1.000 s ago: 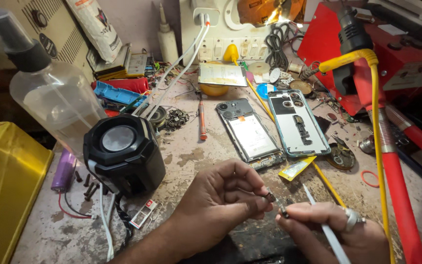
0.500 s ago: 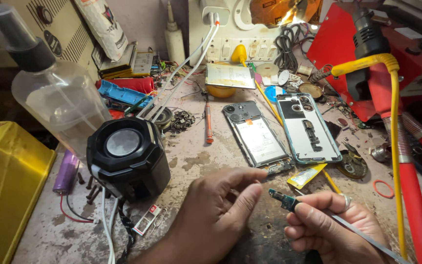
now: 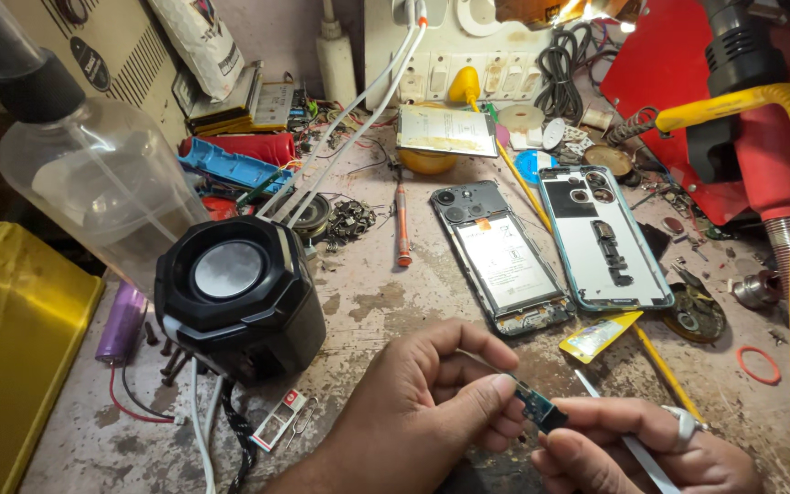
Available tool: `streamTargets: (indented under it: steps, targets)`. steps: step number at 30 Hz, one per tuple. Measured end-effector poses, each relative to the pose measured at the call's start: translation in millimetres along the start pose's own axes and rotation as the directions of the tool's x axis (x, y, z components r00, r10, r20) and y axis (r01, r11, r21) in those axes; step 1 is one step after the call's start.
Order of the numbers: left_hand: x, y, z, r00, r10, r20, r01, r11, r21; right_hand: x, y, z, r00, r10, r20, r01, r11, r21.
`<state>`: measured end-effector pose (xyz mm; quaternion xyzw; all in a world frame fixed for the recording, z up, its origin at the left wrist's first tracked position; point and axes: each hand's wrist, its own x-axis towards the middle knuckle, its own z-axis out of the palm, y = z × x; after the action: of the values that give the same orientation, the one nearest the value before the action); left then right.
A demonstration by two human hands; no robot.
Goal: The person uses a screwdriver and tweezers to remove screws and small components from a disassembled smartphone. They then open a parts organizer and place a removed component into a small plastic bag.
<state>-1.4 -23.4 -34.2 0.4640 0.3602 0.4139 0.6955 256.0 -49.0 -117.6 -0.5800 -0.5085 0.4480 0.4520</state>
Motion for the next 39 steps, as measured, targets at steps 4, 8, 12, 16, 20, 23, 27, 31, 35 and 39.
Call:
streamTargets:
  steps: [4,8,12,16,20,23,27,31,35,39]
  targets:
    - [-0.6,-1.5,-1.6,1.0,-0.012,0.025,0.012,1.0,0.003,-3.5,2.5,1.1,0.999,0.001,-0.048,-0.001,1.0,0.008]
    - [-1.9,-0.9,-1.5,0.999,-0.019,0.038,0.018,1.0,0.017,-4.5,3.8,4.4,0.972,-0.233,-0.012,0.233,0.972,-0.013]
    - [-1.9,0.7,0.5,0.999,-0.005,0.039,0.004,1.0,0.015,-1.8,-1.3,10.1,0.702,-0.711,0.047,0.706,0.686,-0.175]
    - [-1.9,1.5,1.1,0.999,-0.022,0.039,0.021,1.0,0.012,4.9,-6.1,18.4,0.725,-0.689,0.024,0.689,0.724,-0.022]
    - [-1.6,0.8,1.2,0.999,-0.019,0.043,0.019,1.0,0.001,5.1,-5.2,21.8,0.704,-0.711,0.013,0.709,0.701,-0.075]
    - [-1.8,0.0,0.6,0.999,-0.015,0.044,0.014,1.0,0.024,6.4,-2.1,19.2,0.707,-0.707,0.012,0.706,0.705,-0.067]
    - [-1.5,-0.4,-0.3,0.998,-0.019,0.054,0.018,1.0,0.015,8.4,0.7,14.0,0.672,-0.739,0.048,0.741,0.668,-0.07]
    - [-3.2,0.7,-2.3,0.997,-0.036,0.065,0.037,0.999,-0.019,6.7,0.5,14.5,0.713,-0.7,0.037,0.701,0.712,-0.043]
    - [-4.4,1.4,-1.5,0.996,-0.055,0.067,0.054,0.998,0.016,9.0,-6.8,19.0,0.668,-0.744,0.02,0.743,0.666,-0.061]
    - [-9.6,3.6,-3.9,0.979,-0.013,0.206,0.008,1.0,0.026,6.1,-21.2,17.6,0.731,-0.682,-0.004,0.68,0.729,-0.078]
